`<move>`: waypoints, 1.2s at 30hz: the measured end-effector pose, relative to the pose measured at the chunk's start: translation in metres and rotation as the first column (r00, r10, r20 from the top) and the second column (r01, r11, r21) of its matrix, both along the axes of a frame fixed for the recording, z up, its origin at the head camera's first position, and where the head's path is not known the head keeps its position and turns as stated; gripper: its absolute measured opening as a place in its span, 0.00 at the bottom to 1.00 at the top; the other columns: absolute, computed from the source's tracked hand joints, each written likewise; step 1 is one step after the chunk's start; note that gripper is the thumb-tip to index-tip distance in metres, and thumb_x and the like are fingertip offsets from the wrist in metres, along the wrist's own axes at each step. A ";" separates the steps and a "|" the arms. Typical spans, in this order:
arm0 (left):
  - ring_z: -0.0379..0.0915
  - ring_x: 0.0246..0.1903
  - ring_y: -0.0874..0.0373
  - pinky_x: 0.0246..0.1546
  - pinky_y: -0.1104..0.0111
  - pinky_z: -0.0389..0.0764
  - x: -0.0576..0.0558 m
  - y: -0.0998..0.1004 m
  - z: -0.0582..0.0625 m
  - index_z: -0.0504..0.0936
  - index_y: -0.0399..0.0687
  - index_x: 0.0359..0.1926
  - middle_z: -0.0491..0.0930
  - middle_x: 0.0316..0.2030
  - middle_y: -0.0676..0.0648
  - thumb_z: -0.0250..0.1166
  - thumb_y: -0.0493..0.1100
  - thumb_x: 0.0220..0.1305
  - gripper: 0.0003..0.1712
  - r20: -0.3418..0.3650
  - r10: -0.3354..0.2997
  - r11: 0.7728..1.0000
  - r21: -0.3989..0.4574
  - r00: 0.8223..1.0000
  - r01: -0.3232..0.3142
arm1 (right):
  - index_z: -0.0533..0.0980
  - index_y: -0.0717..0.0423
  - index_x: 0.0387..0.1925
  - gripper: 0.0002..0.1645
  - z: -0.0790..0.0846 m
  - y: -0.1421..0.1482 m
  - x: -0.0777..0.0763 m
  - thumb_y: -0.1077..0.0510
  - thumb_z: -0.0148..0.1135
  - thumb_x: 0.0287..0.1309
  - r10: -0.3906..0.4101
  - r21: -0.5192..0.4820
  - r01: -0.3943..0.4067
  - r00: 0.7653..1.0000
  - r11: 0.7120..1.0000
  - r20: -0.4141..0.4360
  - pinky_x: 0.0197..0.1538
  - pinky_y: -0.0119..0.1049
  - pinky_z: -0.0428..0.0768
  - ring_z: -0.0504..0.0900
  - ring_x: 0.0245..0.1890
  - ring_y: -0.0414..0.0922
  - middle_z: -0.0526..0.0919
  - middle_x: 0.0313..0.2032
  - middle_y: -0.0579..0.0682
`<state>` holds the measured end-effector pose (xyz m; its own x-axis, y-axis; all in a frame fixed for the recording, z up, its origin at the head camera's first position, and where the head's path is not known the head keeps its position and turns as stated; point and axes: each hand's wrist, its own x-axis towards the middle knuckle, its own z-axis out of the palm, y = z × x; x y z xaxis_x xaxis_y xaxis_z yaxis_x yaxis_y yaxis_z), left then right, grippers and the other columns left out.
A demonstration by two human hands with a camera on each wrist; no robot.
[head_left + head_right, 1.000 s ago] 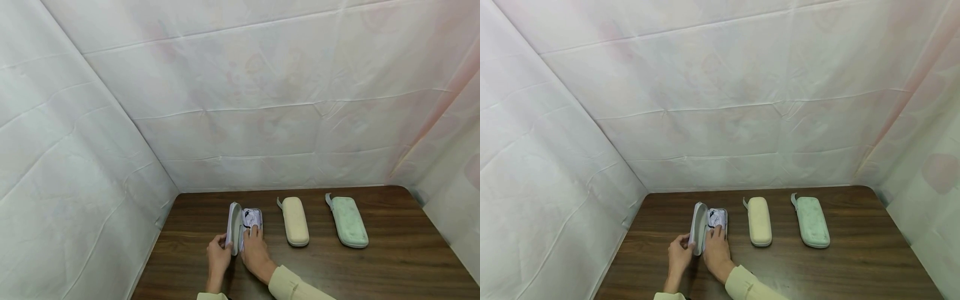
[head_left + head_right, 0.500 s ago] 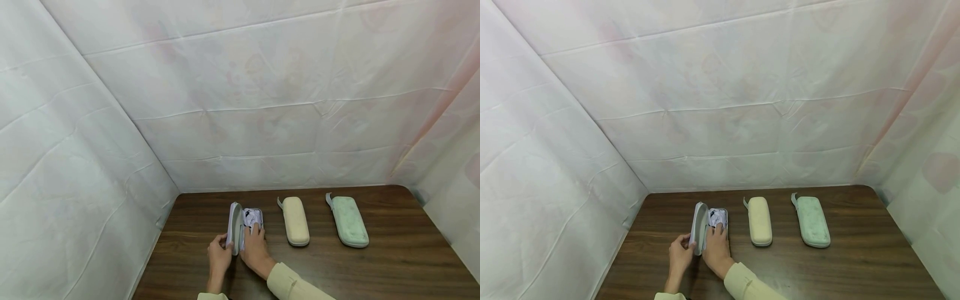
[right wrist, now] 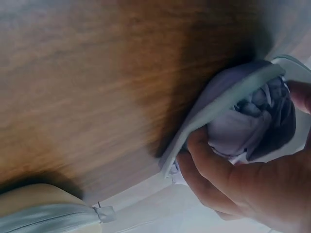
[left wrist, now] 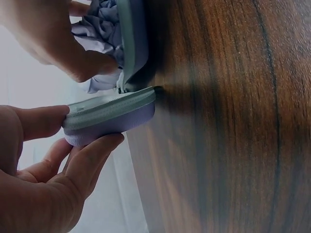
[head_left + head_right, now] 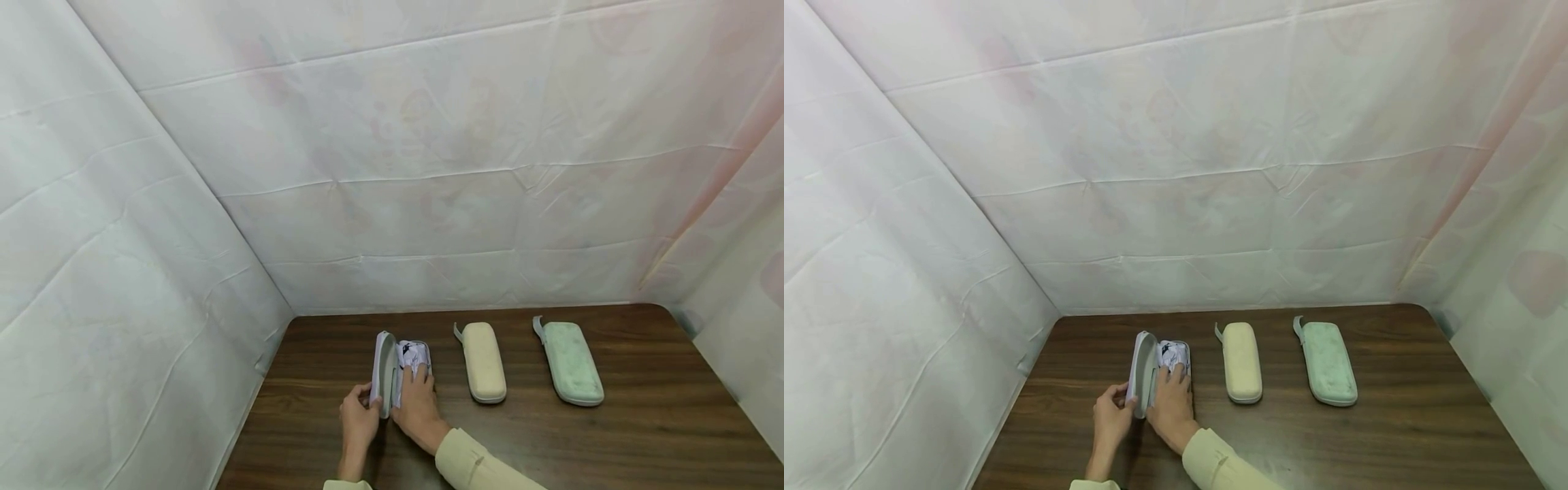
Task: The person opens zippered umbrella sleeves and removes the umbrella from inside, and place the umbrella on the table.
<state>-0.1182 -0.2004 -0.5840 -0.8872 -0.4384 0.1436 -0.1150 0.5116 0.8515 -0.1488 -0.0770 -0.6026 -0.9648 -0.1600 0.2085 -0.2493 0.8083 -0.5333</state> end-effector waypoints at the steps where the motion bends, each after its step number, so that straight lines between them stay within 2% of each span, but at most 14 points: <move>1: 0.88 0.36 0.50 0.33 0.66 0.84 0.000 0.000 0.000 0.88 0.32 0.48 0.89 0.38 0.39 0.74 0.25 0.55 0.17 0.001 0.002 1.000 -0.001 1.000 -0.002 | 0.68 0.70 0.67 0.56 -0.001 0.000 0.000 0.53 0.87 0.41 -0.001 -0.009 0.001 1.000 1.000 0.006 0.43 0.52 0.85 0.73 0.50 0.66 0.66 0.57 0.72; 5: 0.88 0.36 0.49 0.33 0.66 0.85 0.000 0.000 -0.001 0.87 0.31 0.48 0.89 0.38 0.39 0.74 0.26 0.55 0.17 0.001 0.003 1.000 -0.006 1.000 -0.003 | 0.65 0.72 0.72 0.60 -0.003 0.002 -0.001 0.54 0.85 0.41 0.000 -0.025 0.000 1.000 1.000 0.015 0.46 0.55 0.84 0.73 0.52 0.68 0.65 0.61 0.74; 10: 0.89 0.38 0.46 0.35 0.63 0.86 0.001 0.001 0.000 0.87 0.30 0.49 0.89 0.40 0.36 0.73 0.25 0.56 0.18 0.003 -0.016 1.000 0.021 1.000 0.016 | 0.66 0.72 0.73 0.59 -0.004 0.003 -0.002 0.55 0.84 0.42 0.015 -0.017 -0.015 1.000 1.000 0.007 0.48 0.56 0.83 0.72 0.53 0.68 0.64 0.62 0.74; 15: 0.88 0.39 0.46 0.36 0.59 0.87 0.001 0.002 0.001 0.87 0.30 0.50 0.89 0.40 0.37 0.73 0.26 0.57 0.17 0.010 -0.019 1.000 0.019 1.000 0.019 | 0.67 0.71 0.71 0.60 -0.004 0.002 -0.002 0.51 0.88 0.41 0.026 0.039 -0.025 0.999 0.999 -0.036 0.42 0.53 0.84 0.74 0.50 0.67 0.66 0.61 0.73; 20: 0.88 0.38 0.48 0.35 0.59 0.87 0.000 0.002 -0.002 0.87 0.31 0.50 0.89 0.40 0.38 0.74 0.27 0.58 0.18 0.029 -0.009 1.000 -0.006 1.000 0.009 | 0.68 0.72 0.68 0.59 -0.005 0.001 -0.003 0.53 0.89 0.39 0.026 0.075 -0.021 0.997 0.997 -0.070 0.36 0.50 0.84 0.75 0.46 0.67 0.67 0.58 0.73; 25: 0.88 0.38 0.48 0.35 0.60 0.87 0.000 0.002 -0.002 0.87 0.31 0.51 0.89 0.40 0.37 0.73 0.26 0.58 0.18 0.023 -0.019 1.000 0.012 1.000 0.018 | 0.67 0.71 0.70 0.56 0.000 0.005 -0.007 0.55 0.87 0.43 0.034 0.035 -0.034 0.999 0.999 0.005 0.41 0.54 0.84 0.76 0.45 0.68 0.67 0.60 0.73; 29: 0.88 0.37 0.47 0.34 0.61 0.87 0.000 0.003 -0.002 0.86 0.30 0.50 0.89 0.40 0.37 0.73 0.25 0.58 0.17 0.004 -0.024 0.999 0.023 1.000 0.024 | 0.67 0.68 0.72 0.55 0.007 0.010 -0.011 0.58 0.85 0.46 0.042 -0.035 -0.039 0.996 0.999 0.085 0.46 0.59 0.82 0.76 0.50 0.71 0.65 0.64 0.73; 32: 0.88 0.37 0.47 0.34 0.62 0.86 0.000 0.003 -0.002 0.86 0.29 0.50 0.89 0.39 0.36 0.73 0.25 0.58 0.17 -0.008 -0.028 0.999 0.032 1.000 0.028 | 0.67 0.67 0.73 0.54 0.011 0.013 -0.012 0.58 0.85 0.46 0.038 -0.038 -0.035 0.995 0.999 0.089 0.45 0.60 0.82 0.75 0.51 0.72 0.66 0.64 0.73; 36: 0.88 0.36 0.46 0.34 0.63 0.86 0.001 0.005 -0.002 0.86 0.29 0.49 0.88 0.39 0.35 0.73 0.24 0.57 0.17 -0.021 -0.032 0.999 0.038 0.999 0.032 | 0.70 0.67 0.71 0.54 0.011 0.016 -0.012 0.58 0.85 0.43 0.035 -0.005 -0.035 0.998 0.999 0.051 0.41 0.59 0.81 0.75 0.49 0.69 0.69 0.61 0.71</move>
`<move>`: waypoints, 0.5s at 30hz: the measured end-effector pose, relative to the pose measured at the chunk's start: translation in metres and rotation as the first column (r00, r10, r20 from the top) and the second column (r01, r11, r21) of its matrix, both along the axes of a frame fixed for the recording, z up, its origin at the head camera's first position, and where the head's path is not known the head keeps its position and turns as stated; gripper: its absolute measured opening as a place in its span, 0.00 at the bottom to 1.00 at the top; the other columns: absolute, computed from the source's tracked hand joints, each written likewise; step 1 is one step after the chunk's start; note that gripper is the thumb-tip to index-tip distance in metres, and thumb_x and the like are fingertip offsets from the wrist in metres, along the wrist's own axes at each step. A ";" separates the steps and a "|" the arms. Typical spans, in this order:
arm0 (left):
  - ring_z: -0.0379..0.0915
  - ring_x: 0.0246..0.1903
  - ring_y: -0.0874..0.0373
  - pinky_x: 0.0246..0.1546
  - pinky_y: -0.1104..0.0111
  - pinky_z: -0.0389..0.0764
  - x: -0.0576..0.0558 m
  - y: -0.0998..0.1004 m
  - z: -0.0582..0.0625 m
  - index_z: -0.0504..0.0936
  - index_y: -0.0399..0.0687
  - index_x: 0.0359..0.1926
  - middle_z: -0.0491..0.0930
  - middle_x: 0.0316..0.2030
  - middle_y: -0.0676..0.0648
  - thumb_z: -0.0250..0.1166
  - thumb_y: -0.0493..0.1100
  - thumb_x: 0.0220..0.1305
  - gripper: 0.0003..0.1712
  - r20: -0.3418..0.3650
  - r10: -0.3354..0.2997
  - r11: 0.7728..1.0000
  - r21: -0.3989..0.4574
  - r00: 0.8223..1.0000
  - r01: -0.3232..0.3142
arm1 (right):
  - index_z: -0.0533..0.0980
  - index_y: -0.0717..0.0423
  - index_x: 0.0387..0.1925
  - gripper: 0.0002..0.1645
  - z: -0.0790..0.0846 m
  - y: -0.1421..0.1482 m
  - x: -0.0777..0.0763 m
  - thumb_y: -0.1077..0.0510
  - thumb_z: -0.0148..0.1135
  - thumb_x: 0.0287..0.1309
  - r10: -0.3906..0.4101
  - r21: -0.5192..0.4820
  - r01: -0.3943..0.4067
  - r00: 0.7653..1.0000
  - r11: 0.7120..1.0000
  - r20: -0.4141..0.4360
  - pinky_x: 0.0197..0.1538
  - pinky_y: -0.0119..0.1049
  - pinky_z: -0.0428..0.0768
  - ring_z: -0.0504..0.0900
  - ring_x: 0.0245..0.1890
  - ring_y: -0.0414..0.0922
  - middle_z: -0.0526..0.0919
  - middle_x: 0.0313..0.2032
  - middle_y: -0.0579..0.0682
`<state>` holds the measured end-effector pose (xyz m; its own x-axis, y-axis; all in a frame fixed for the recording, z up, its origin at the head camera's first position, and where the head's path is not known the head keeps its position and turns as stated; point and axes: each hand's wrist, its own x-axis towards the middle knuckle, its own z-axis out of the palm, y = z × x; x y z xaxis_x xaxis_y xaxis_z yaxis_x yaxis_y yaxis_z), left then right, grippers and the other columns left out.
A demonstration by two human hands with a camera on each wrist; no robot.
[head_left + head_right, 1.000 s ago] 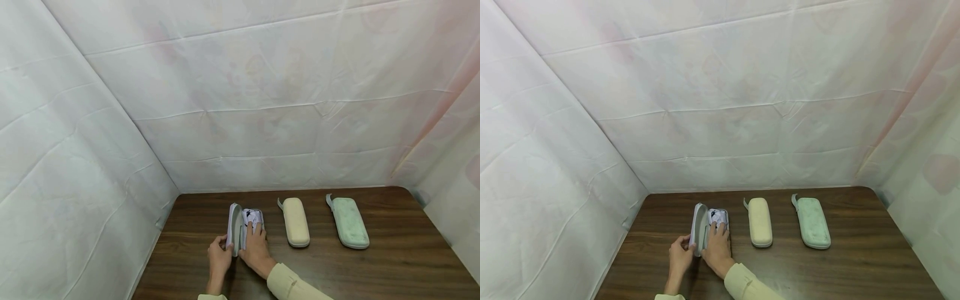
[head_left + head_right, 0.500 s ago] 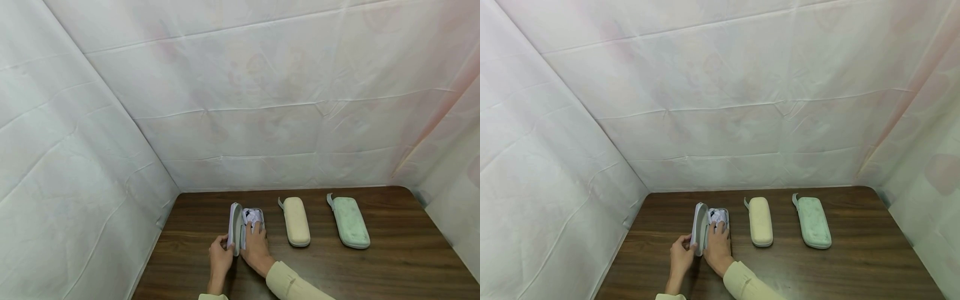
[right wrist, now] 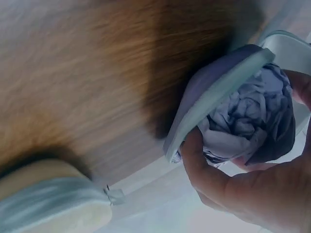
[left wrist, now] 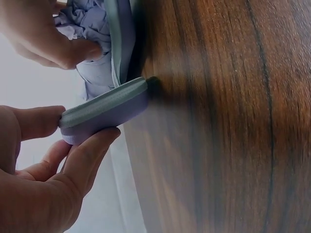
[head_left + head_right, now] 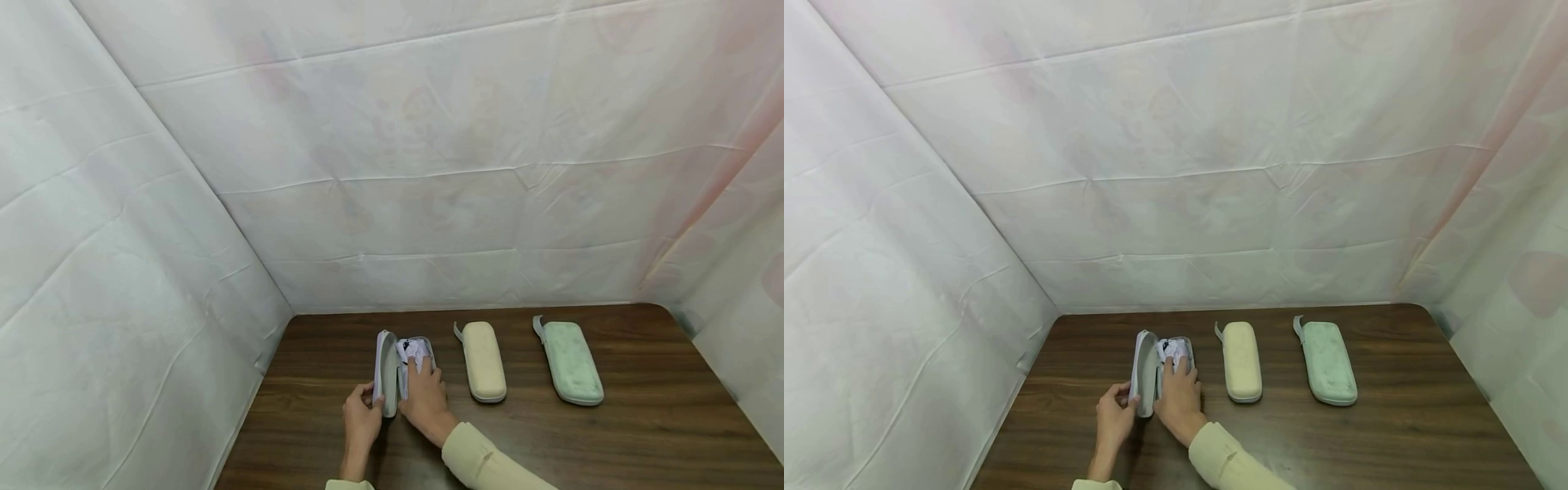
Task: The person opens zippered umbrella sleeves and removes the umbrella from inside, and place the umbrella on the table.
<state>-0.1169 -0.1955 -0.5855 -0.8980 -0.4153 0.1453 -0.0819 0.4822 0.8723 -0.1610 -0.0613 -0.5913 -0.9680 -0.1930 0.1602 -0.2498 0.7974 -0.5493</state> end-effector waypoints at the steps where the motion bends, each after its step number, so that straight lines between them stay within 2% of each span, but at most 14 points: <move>1: 0.88 0.36 0.46 0.34 0.63 0.86 0.000 0.001 0.000 0.86 0.29 0.49 0.88 0.38 0.35 0.73 0.24 0.57 0.17 -0.003 -0.001 1.000 -0.001 1.000 0.001 | 0.70 0.67 0.70 0.53 0.000 0.001 0.000 0.59 0.85 0.42 0.000 0.002 0.000 1.000 1.000 -0.011 0.40 0.59 0.80 0.75 0.48 0.68 0.70 0.60 0.71; 8: 0.88 0.36 0.47 0.33 0.63 0.85 0.001 0.004 0.001 0.86 0.29 0.49 0.89 0.39 0.36 0.73 0.24 0.57 0.17 -0.009 0.004 1.000 -0.008 1.000 -0.004 | 0.73 0.67 0.68 0.53 0.001 0.003 0.002 0.61 0.86 0.37 0.005 0.003 -0.005 0.997 1.000 -0.075 0.34 0.54 0.81 0.73 0.47 0.66 0.71 0.61 0.70; 15: 0.88 0.36 0.49 0.34 0.63 0.84 0.001 0.005 0.001 0.87 0.31 0.49 0.89 0.39 0.37 0.74 0.25 0.57 0.17 -0.009 0.014 1.000 -0.023 1.000 -0.014 | 0.74 0.66 0.67 0.52 0.006 0.006 0.004 0.61 0.87 0.38 0.010 0.014 -0.009 0.997 1.000 -0.072 0.41 0.60 0.80 0.75 0.50 0.69 0.70 0.64 0.70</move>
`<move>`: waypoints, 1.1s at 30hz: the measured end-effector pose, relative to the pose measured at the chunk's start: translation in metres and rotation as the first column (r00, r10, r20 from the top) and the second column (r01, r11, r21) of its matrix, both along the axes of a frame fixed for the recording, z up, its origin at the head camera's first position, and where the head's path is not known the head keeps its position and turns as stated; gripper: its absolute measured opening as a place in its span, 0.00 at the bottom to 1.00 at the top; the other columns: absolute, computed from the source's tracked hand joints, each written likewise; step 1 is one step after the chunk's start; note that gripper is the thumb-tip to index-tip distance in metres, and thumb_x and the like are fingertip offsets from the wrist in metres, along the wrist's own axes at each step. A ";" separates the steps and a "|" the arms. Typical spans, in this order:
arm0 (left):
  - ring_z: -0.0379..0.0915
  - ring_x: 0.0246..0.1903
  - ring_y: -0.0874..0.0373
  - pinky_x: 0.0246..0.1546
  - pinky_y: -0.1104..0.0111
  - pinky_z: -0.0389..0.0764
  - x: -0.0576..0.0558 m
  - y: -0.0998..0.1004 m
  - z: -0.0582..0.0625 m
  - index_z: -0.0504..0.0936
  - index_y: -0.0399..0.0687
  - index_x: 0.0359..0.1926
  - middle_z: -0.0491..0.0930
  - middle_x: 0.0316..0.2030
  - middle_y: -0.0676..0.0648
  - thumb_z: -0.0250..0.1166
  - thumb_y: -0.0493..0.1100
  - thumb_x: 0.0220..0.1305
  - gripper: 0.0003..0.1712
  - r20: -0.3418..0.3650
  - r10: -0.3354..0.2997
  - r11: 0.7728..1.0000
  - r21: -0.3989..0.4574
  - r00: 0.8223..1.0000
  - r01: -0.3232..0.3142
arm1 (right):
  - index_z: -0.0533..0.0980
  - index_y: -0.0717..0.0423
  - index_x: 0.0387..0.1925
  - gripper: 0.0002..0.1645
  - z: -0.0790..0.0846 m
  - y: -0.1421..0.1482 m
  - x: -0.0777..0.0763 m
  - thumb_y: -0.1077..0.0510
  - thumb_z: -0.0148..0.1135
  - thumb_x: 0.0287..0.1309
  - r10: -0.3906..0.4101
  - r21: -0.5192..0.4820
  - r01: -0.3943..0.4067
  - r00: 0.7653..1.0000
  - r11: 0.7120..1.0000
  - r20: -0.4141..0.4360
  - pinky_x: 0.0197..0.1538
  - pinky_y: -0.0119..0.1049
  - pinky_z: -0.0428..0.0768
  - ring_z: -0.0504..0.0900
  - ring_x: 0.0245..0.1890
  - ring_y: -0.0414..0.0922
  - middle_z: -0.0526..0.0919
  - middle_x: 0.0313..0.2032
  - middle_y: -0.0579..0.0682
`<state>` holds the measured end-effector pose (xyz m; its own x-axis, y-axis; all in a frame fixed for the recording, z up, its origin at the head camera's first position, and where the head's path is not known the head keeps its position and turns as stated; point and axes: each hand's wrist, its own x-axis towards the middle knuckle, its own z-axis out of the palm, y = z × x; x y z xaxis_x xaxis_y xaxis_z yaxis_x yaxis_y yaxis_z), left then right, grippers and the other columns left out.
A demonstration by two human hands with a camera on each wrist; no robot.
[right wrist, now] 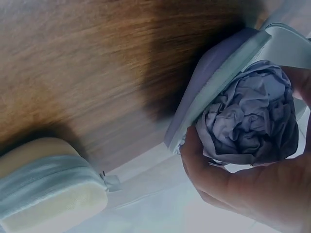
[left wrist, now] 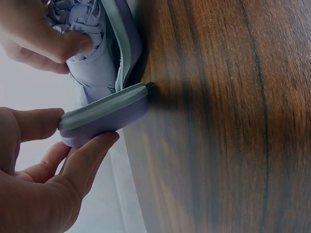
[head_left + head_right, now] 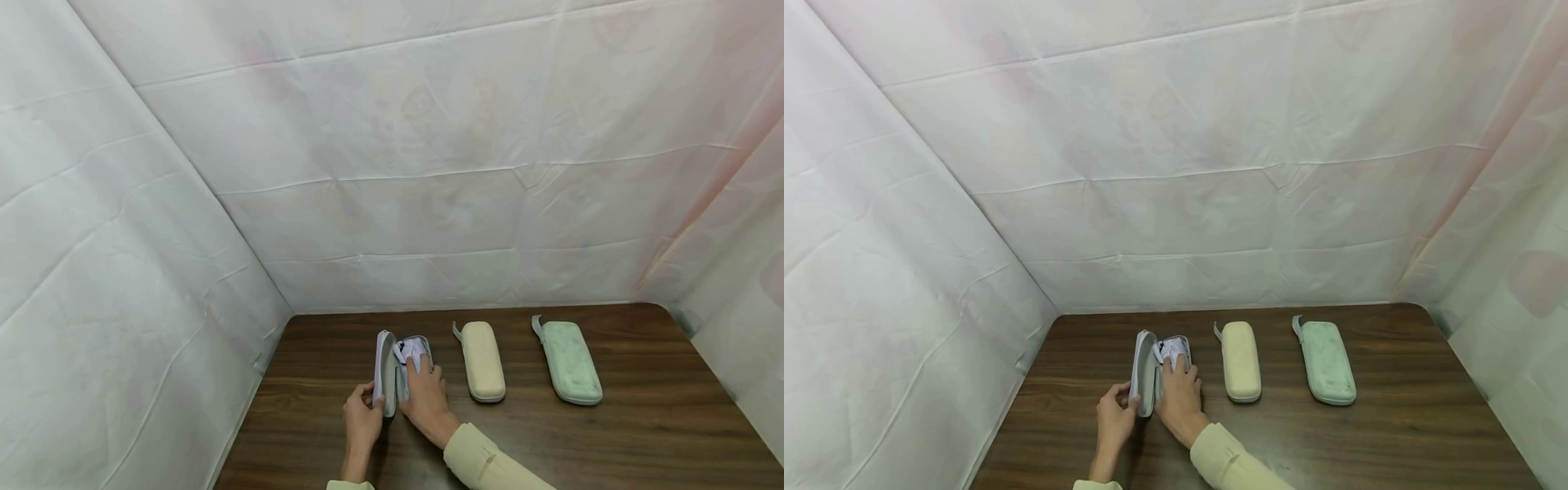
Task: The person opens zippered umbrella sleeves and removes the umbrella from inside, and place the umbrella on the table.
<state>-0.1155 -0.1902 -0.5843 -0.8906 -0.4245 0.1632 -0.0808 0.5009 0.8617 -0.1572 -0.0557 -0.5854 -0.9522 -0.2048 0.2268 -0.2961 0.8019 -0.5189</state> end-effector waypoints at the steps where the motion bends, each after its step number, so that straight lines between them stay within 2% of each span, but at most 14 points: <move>1: 0.88 0.36 0.48 0.34 0.63 0.84 0.000 0.000 0.000 0.87 0.31 0.49 0.89 0.39 0.37 0.73 0.25 0.57 0.17 0.000 0.001 1.000 0.000 1.000 -0.001 | 0.75 0.66 0.67 0.52 0.000 0.000 0.000 0.60 0.88 0.38 -0.001 0.001 0.001 1.000 1.000 0.002 0.41 0.61 0.80 0.75 0.50 0.69 0.71 0.64 0.70; 9: 0.88 0.35 0.49 0.33 0.65 0.83 0.001 -0.002 -0.004 0.87 0.30 0.49 0.89 0.39 0.37 0.73 0.24 0.57 0.17 -0.006 0.008 1.000 -0.002 1.000 -0.008 | 0.77 0.63 0.66 0.52 -0.002 0.005 -0.001 0.61 0.88 0.34 0.010 -0.025 -0.011 1.000 1.000 -0.016 0.35 0.57 0.80 0.72 0.49 0.67 0.71 0.63 0.69; 21: 0.87 0.35 0.50 0.34 0.65 0.83 0.001 -0.003 -0.002 0.87 0.30 0.49 0.89 0.39 0.37 0.73 0.24 0.57 0.17 -0.027 0.010 1.000 -0.002 1.000 -0.010 | 0.77 0.65 0.65 0.49 0.000 0.009 0.001 0.61 0.86 0.36 0.030 0.007 -0.030 0.999 1.000 -0.045 0.36 0.56 0.82 0.76 0.48 0.66 0.73 0.62 0.64; 27: 0.86 0.35 0.51 0.34 0.66 0.81 0.001 -0.003 -0.003 0.88 0.32 0.49 0.89 0.38 0.39 0.73 0.25 0.56 0.17 -0.032 0.029 0.999 -0.026 0.999 -0.030 | 0.79 0.68 0.62 0.45 -0.003 0.011 0.000 0.63 0.83 0.38 0.012 -0.025 -0.015 0.995 1.000 -0.102 0.41 0.58 0.83 0.78 0.49 0.67 0.76 0.60 0.64; 33: 0.87 0.34 0.51 0.34 0.66 0.81 0.000 -0.002 -0.002 0.88 0.33 0.49 0.89 0.38 0.39 0.73 0.25 0.56 0.18 -0.033 0.029 0.999 -0.020 0.999 -0.030 | 0.81 0.67 0.60 0.40 -0.009 0.013 -0.002 0.65 0.79 0.38 -0.004 -0.020 0.000 0.981 1.000 -0.196 0.44 0.56 0.84 0.79 0.47 0.65 0.79 0.59 0.62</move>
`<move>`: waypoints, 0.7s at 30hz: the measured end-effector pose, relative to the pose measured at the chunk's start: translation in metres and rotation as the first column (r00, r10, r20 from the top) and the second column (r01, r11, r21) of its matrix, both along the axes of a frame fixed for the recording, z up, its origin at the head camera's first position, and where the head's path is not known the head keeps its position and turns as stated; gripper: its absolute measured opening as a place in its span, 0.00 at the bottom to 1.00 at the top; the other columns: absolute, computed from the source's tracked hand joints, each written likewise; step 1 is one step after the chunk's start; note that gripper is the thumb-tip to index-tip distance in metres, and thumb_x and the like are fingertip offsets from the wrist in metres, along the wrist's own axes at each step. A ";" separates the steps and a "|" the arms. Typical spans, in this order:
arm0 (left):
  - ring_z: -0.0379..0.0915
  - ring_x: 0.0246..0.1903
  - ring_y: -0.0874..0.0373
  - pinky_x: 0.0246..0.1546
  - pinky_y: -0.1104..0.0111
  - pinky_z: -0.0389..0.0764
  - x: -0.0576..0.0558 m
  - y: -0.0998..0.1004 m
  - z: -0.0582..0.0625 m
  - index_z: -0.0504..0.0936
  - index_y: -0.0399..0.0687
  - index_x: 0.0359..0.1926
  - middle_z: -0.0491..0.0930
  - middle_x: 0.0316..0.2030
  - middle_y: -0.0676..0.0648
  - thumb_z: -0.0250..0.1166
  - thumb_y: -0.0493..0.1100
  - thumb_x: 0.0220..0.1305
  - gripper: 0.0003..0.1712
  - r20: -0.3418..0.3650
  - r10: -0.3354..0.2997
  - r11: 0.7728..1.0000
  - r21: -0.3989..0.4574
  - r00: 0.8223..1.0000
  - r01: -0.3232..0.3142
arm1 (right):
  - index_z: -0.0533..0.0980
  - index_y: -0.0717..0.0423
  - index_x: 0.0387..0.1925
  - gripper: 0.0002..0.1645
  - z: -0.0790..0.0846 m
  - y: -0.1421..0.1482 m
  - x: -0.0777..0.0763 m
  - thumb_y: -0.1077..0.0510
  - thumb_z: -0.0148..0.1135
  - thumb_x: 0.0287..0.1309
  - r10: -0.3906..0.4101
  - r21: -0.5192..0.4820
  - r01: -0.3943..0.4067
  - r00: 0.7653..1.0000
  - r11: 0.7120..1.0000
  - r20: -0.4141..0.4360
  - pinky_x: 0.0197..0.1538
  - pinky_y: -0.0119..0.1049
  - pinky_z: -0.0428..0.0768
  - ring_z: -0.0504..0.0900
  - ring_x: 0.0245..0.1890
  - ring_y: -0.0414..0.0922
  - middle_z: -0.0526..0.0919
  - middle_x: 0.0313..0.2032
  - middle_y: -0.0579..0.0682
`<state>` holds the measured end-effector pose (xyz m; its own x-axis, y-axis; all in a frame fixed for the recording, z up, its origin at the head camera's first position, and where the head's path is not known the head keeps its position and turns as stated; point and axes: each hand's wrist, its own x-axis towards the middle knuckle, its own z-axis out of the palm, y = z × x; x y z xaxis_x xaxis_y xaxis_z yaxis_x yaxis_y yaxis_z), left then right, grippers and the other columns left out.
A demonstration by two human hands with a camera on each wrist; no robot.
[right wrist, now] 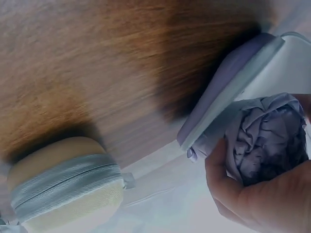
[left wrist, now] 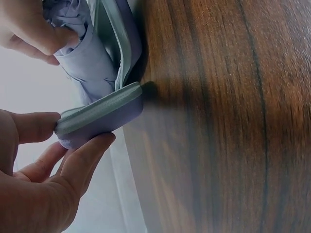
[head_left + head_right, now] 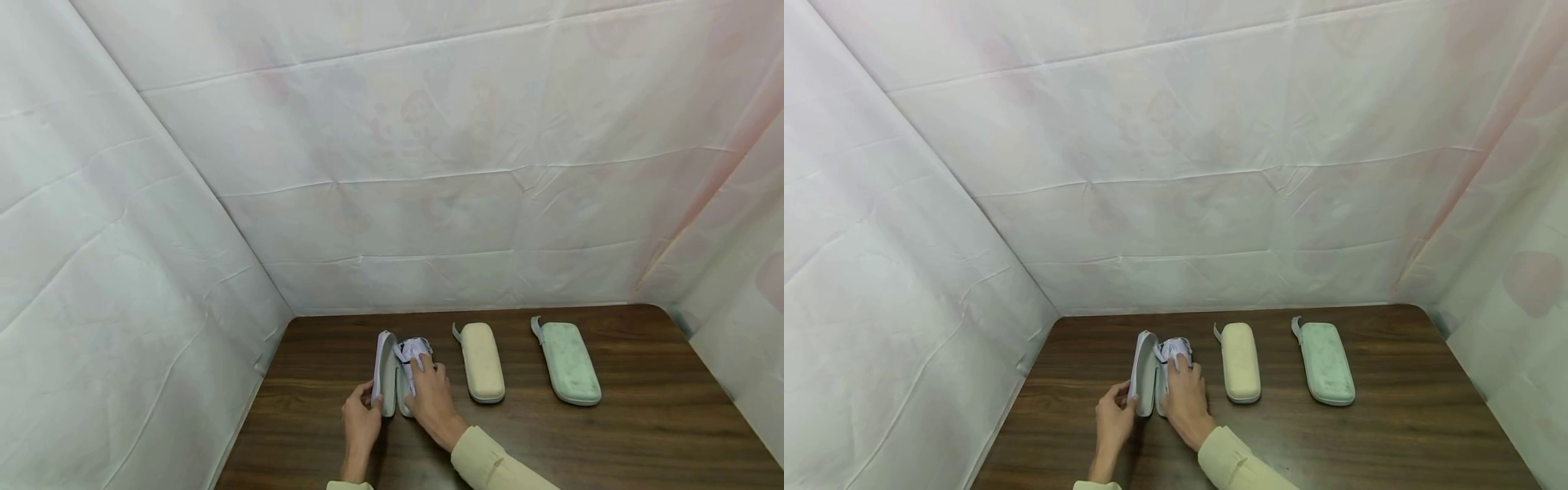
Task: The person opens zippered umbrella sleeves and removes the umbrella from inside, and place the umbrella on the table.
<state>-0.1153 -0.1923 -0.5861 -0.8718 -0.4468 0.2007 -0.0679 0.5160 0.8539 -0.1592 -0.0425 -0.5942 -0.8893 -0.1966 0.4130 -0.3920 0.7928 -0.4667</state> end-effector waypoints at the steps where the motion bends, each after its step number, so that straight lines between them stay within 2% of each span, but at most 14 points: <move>1: 0.87 0.35 0.51 0.33 0.66 0.81 0.000 0.000 0.000 0.88 0.32 0.49 0.89 0.38 0.39 0.73 0.25 0.56 0.18 -0.001 -0.001 1.000 0.003 1.000 0.001 | 0.81 0.67 0.60 0.40 -0.001 0.000 0.000 0.65 0.79 0.38 0.001 0.003 -0.001 1.000 1.000 -0.021 0.44 0.55 0.84 0.79 0.47 0.65 0.79 0.58 0.62; 7: 0.87 0.35 0.51 0.33 0.67 0.82 0.001 0.001 0.001 0.88 0.31 0.49 0.89 0.39 0.38 0.73 0.24 0.56 0.18 -0.012 0.001 1.000 0.023 1.000 0.000 | 0.83 0.67 0.56 0.39 -0.008 0.001 0.000 0.66 0.80 0.34 0.008 -0.006 -0.009 0.990 1.000 -0.139 0.46 0.54 0.84 0.79 0.46 0.63 0.81 0.55 0.61; 12: 0.87 0.35 0.50 0.34 0.67 0.83 0.001 0.000 -0.002 0.88 0.32 0.49 0.89 0.39 0.38 0.73 0.24 0.56 0.18 -0.016 0.018 0.999 0.028 1.000 -0.018 | 0.84 0.67 0.54 0.39 -0.013 0.002 0.000 0.68 0.80 0.31 0.020 -0.023 -0.025 0.981 0.999 -0.192 0.48 0.54 0.84 0.79 0.47 0.63 0.81 0.56 0.61; 17: 0.87 0.36 0.49 0.36 0.62 0.84 0.000 -0.001 -0.004 0.88 0.32 0.49 0.89 0.39 0.37 0.71 0.24 0.56 0.17 -0.038 0.036 0.999 0.024 0.999 -0.035 | 0.83 0.66 0.57 0.39 -0.011 0.003 -0.001 0.69 0.79 0.33 0.035 -0.024 -0.042 0.972 0.999 -0.233 0.52 0.53 0.83 0.79 0.49 0.62 0.80 0.58 0.61; 21: 0.86 0.34 0.50 0.34 0.65 0.82 -0.001 -0.003 -0.005 0.88 0.31 0.47 0.89 0.38 0.36 0.70 0.23 0.56 0.16 -0.079 0.061 0.998 0.017 0.995 -0.059 | 0.83 0.67 0.57 0.39 -0.007 0.004 -0.006 0.69 0.81 0.34 0.035 -0.036 -0.048 0.953 0.998 -0.300 0.52 0.52 0.83 0.79 0.49 0.62 0.80 0.58 0.62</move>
<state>-0.1162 -0.1951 -0.5906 -0.8250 -0.5012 0.2612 -0.0302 0.5005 0.8652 -0.1648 -0.0387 -0.6008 -0.7155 -0.2071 0.6672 -0.5505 0.7551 -0.3560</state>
